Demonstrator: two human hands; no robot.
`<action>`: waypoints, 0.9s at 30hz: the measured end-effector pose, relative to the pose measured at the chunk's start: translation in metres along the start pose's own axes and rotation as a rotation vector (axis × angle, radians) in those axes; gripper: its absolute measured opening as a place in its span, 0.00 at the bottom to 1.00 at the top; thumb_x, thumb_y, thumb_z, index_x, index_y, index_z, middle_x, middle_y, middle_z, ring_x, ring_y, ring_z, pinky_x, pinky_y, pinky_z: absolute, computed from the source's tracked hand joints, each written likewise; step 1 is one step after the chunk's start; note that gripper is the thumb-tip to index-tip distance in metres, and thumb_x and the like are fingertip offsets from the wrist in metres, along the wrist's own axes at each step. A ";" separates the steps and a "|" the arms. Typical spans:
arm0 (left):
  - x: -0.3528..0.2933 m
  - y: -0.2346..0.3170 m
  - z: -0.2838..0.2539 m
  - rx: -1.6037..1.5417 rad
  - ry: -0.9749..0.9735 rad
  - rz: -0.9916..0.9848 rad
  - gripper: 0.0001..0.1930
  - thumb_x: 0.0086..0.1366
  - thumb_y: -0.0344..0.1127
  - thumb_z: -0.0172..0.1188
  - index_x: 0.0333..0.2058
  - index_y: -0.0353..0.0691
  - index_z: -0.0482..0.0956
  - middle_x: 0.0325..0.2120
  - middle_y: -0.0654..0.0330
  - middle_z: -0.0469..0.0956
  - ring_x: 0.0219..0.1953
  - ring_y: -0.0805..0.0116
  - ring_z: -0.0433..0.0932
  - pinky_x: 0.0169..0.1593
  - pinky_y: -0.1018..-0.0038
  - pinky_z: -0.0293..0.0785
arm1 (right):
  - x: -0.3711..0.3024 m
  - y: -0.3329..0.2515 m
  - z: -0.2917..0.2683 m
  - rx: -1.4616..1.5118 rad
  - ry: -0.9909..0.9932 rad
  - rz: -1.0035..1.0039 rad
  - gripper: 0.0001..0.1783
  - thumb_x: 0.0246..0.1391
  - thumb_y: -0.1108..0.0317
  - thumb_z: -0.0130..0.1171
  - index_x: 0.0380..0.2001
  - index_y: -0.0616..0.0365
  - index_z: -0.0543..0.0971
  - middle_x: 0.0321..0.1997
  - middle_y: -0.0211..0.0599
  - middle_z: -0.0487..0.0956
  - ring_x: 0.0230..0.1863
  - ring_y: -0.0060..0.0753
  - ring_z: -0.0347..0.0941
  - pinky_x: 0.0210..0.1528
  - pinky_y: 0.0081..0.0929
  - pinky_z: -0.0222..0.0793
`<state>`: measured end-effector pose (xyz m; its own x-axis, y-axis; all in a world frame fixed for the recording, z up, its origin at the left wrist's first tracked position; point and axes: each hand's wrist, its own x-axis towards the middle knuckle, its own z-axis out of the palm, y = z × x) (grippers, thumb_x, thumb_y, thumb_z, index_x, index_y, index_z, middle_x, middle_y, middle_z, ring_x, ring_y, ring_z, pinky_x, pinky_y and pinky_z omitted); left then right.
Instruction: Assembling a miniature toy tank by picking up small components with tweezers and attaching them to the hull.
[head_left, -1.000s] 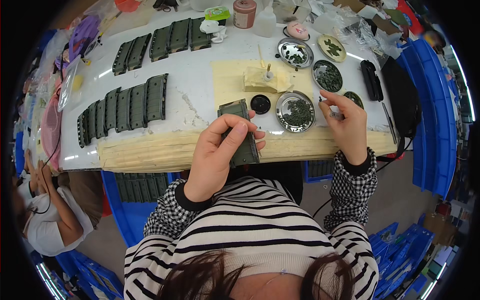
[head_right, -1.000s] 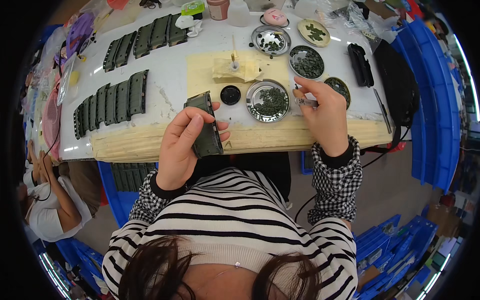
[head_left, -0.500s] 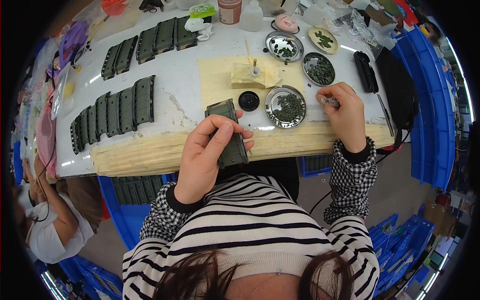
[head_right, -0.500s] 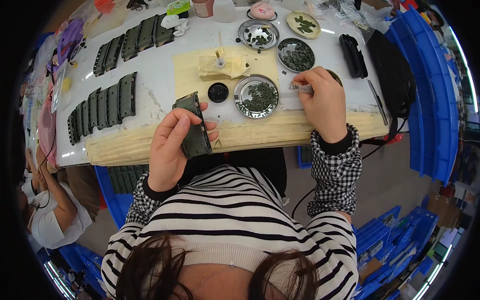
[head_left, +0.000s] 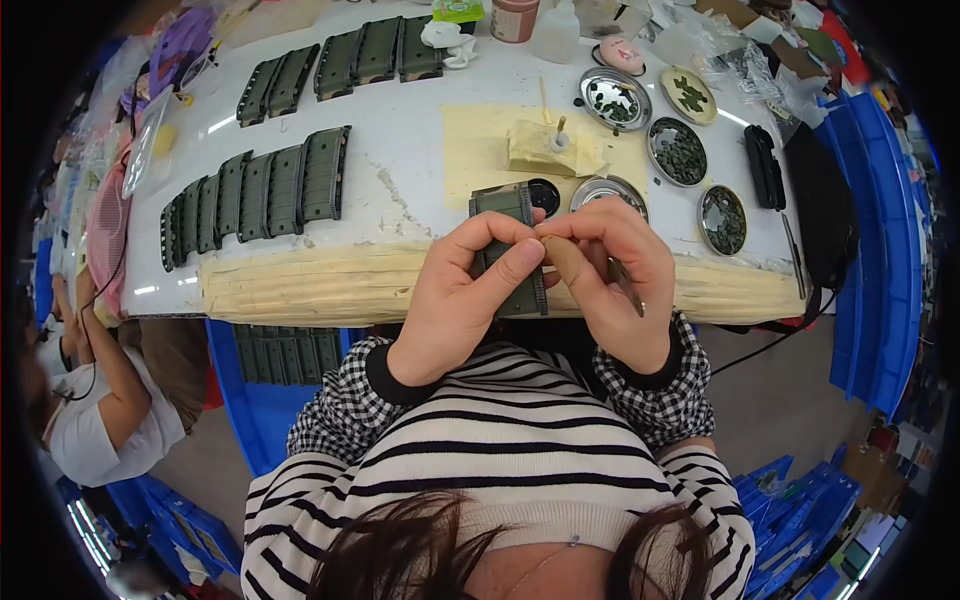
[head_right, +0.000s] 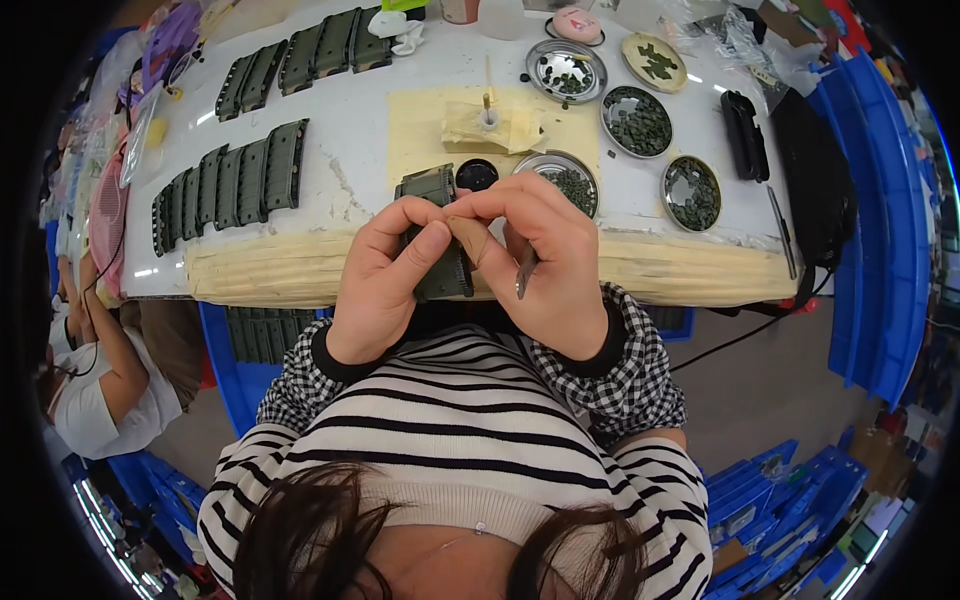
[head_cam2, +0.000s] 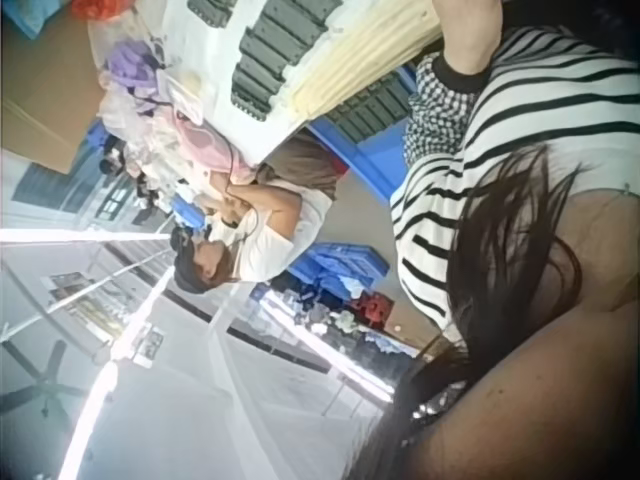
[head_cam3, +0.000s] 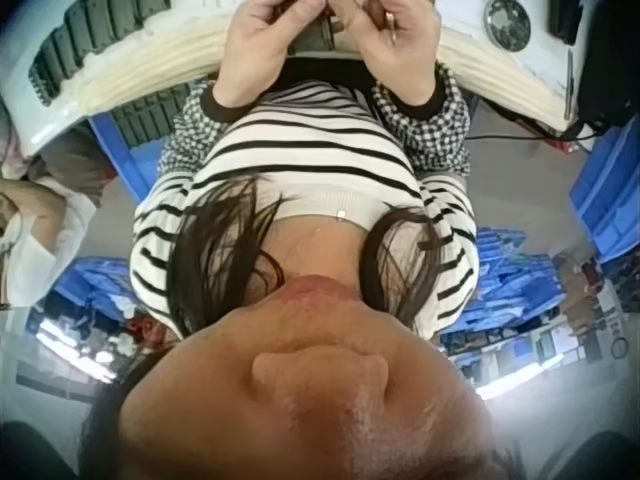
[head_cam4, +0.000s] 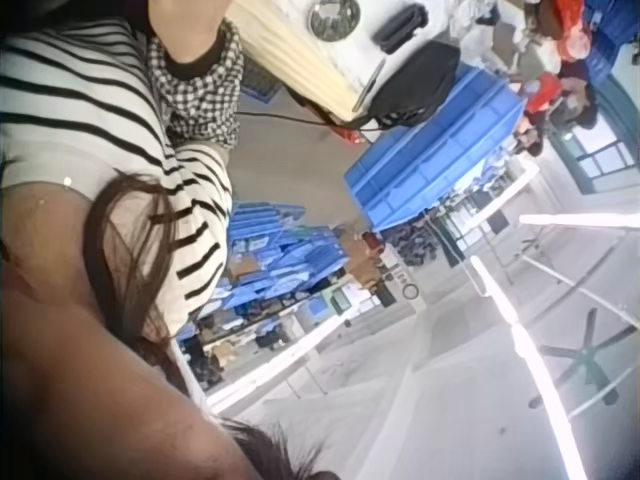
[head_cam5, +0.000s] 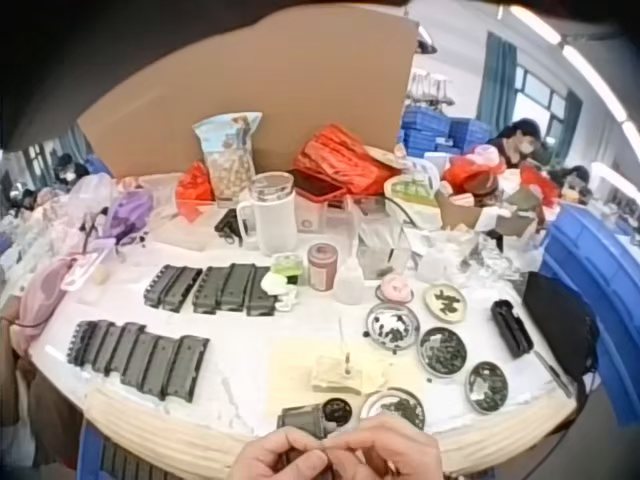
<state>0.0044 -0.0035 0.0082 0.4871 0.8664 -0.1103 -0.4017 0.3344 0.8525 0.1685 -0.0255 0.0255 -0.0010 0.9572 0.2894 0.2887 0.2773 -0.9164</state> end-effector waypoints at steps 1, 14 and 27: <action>0.000 0.000 -0.003 0.019 0.002 0.008 0.09 0.69 0.34 0.54 0.40 0.33 0.74 0.42 0.60 0.75 0.40 0.76 0.76 0.48 0.77 0.74 | -0.002 0.002 0.004 0.033 0.004 0.042 0.10 0.50 0.81 0.62 0.37 0.62 0.81 0.32 0.33 0.74 0.24 0.20 0.67 0.23 0.15 0.62; -0.002 0.008 -0.015 -0.192 -0.112 -0.200 0.09 0.70 0.35 0.50 0.35 0.35 0.71 0.34 0.63 0.74 0.37 0.79 0.75 0.45 0.76 0.79 | 0.012 0.003 -0.019 -0.465 -0.226 -0.591 0.20 0.34 0.70 0.67 0.37 0.57 0.81 0.32 0.34 0.78 0.26 0.31 0.74 0.25 0.24 0.67; -0.015 0.012 -0.009 0.174 -0.111 0.015 0.38 0.66 0.20 0.45 0.69 0.48 0.36 0.54 0.49 0.68 0.47 0.66 0.76 0.51 0.68 0.75 | 0.011 0.006 -0.021 -0.178 0.004 -0.095 0.09 0.43 0.82 0.64 0.30 0.61 0.79 0.30 0.29 0.76 0.18 0.13 0.58 0.20 0.13 0.55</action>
<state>-0.0143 -0.0091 0.0159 0.5685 0.8213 -0.0476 -0.2744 0.2438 0.9302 0.1902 -0.0153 0.0292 -0.0326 0.9269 0.3739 0.4521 0.3473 -0.8215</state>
